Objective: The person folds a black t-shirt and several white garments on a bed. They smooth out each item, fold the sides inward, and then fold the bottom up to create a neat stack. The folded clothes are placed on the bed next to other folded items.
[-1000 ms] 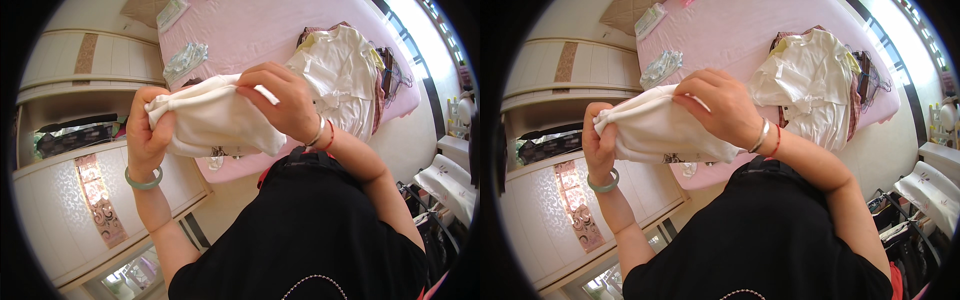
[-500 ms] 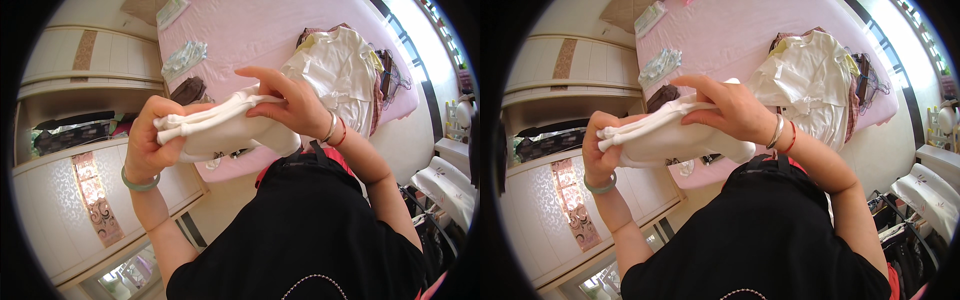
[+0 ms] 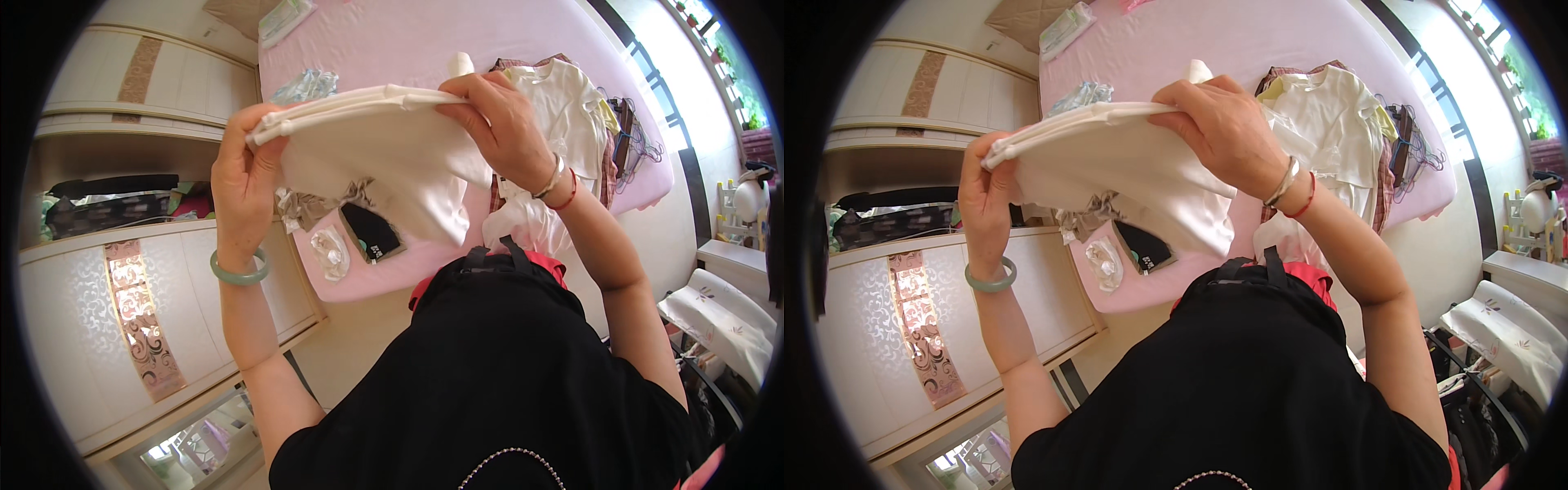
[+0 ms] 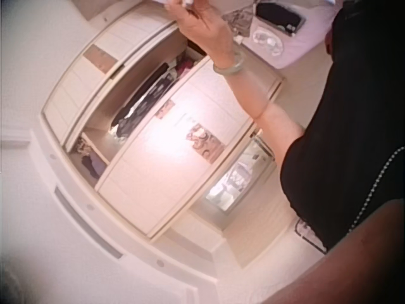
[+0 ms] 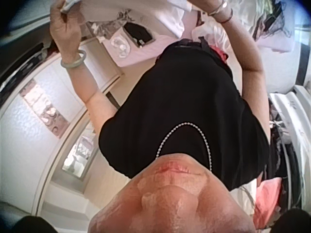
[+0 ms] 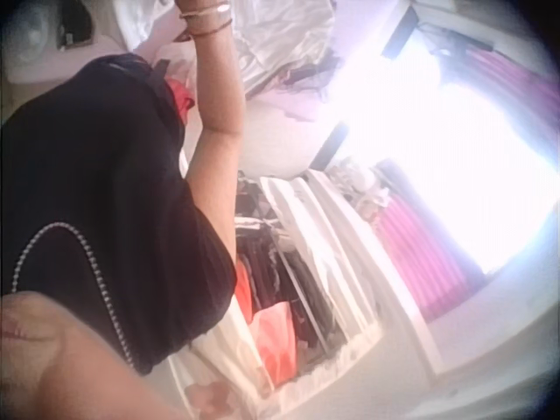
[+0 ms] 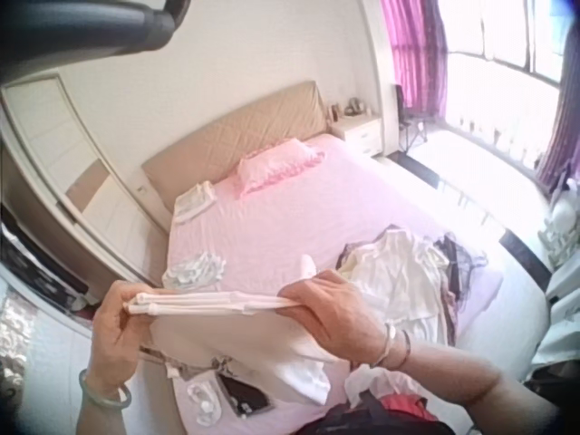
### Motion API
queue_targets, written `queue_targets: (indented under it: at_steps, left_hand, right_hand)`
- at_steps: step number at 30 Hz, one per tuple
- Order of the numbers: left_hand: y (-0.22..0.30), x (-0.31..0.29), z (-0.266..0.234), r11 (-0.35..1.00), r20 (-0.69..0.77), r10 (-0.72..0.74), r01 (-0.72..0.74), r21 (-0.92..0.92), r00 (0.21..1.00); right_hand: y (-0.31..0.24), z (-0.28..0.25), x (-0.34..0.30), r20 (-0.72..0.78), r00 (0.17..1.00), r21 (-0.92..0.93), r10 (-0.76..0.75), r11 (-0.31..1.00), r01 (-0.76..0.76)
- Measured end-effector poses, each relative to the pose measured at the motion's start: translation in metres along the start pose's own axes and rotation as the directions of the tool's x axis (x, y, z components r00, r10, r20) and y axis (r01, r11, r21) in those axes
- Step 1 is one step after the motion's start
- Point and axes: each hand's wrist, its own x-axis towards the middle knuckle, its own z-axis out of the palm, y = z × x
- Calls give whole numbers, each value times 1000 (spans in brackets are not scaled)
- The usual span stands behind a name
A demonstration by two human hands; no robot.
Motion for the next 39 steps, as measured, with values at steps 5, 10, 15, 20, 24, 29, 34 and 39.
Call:
queue_targets:
  at_steps: [5,10,15,20,24,29,34,39]
  left_hand:
    - [-10,-7,15,995,-143,-27,13,-99,989]
    - [-6,-16,14,992,-39,-89,85,-90,995]
    - [15,-13,0,682,87,-274,258,-684,958]
    - [-4,-15,42,756,-341,-364,62,-651,867]
    - [-45,-45,116,424,-46,-435,160,-891,899]
    - [-58,-72,151,231,106,-434,225,-947,894]
    - [-60,-79,156,193,162,-424,263,-945,891]
    - [-60,-85,146,190,189,-430,293,-937,883]
  right_hand:
    - [20,-1,16,-129,977,-198,-170,970,143]
    - [23,-15,10,-93,992,-135,-82,988,69]
    - [-8,-41,26,34,999,135,-14,991,10]
    - [-51,-42,50,-26,981,361,190,918,-168]
    - [-14,-30,61,147,945,237,293,917,-321]
    - [33,-33,42,208,912,29,355,929,-368]
    - [59,-20,27,269,842,-21,467,877,-480]
    - [67,-19,13,-4,914,150,405,904,-400]
